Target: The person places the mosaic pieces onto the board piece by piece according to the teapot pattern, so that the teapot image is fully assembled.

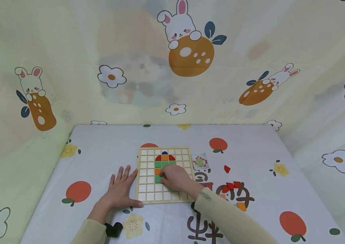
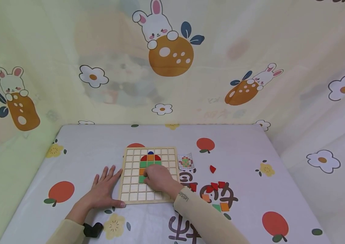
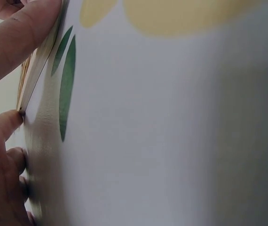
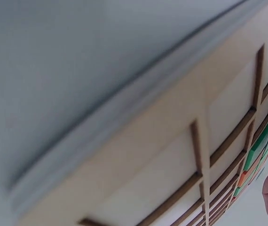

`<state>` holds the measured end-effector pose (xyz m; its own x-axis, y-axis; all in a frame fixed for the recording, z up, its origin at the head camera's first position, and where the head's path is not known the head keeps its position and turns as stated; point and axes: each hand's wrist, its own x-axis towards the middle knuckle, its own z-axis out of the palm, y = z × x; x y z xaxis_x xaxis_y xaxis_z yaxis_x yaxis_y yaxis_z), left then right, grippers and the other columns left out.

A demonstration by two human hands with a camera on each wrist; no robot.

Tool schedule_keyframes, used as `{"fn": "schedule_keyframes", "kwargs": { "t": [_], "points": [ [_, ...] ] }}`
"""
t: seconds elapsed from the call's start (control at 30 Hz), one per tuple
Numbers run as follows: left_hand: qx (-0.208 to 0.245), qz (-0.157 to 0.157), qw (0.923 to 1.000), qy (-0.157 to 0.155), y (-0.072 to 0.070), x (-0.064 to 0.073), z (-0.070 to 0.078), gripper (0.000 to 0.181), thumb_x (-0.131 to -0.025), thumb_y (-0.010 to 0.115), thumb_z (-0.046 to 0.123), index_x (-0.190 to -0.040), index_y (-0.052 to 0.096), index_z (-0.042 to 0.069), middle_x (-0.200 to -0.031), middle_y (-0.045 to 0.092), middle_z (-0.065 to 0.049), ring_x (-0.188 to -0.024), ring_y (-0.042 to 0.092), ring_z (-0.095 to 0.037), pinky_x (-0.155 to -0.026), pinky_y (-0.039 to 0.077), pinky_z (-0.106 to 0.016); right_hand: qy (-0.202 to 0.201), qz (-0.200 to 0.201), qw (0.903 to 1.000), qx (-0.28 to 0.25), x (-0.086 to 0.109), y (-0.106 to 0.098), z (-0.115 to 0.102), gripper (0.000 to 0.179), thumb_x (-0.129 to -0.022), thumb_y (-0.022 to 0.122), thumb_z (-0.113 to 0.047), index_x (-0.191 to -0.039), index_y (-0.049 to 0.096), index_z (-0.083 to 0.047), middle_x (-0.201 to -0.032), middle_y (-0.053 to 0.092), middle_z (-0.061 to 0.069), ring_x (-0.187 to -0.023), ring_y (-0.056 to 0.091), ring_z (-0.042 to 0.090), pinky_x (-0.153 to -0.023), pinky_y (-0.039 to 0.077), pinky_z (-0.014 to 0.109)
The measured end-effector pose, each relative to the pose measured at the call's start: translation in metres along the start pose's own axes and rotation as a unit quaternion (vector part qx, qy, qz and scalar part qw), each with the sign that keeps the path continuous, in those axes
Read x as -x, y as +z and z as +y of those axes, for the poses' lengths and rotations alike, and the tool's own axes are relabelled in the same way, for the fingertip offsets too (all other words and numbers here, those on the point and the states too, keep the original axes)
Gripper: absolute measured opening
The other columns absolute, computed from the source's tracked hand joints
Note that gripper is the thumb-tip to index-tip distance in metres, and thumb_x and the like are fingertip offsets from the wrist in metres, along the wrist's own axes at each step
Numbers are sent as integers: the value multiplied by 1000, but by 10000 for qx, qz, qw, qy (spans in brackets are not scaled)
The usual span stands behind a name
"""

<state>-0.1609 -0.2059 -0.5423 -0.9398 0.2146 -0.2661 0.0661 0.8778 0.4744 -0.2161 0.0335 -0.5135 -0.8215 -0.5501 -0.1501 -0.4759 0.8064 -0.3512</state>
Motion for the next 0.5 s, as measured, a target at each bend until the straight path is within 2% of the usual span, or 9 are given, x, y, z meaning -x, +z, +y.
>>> {"fn": "schedule_keyframes", "kwargs": {
  "t": [0.27, 0.5],
  "points": [
    [14, 18, 10000, 19, 1, -1, 0, 128, -59, 89, 62, -163, 29, 16, -172, 11, -19, -159, -2, -46, -122, -1, -73, 66, -74, 9999, -26, 0, 1, 1, 17, -96, 72, -23, -107, 79, -13, -98, 75, -2, -82, 62, 8, -74, 54, 26],
    [48, 6, 10000, 12, 0, 0, 1, 128, -59, 90, 61, -162, 29, 16, -172, 12, -19, -159, -2, -46, -122, -1, -73, 19, -55, 10000, -26, 2, 0, 2, 20, -96, 71, -22, -111, 79, -12, -104, 77, 0, -91, 67, 11, -80, 57, 28]
  ]
}}
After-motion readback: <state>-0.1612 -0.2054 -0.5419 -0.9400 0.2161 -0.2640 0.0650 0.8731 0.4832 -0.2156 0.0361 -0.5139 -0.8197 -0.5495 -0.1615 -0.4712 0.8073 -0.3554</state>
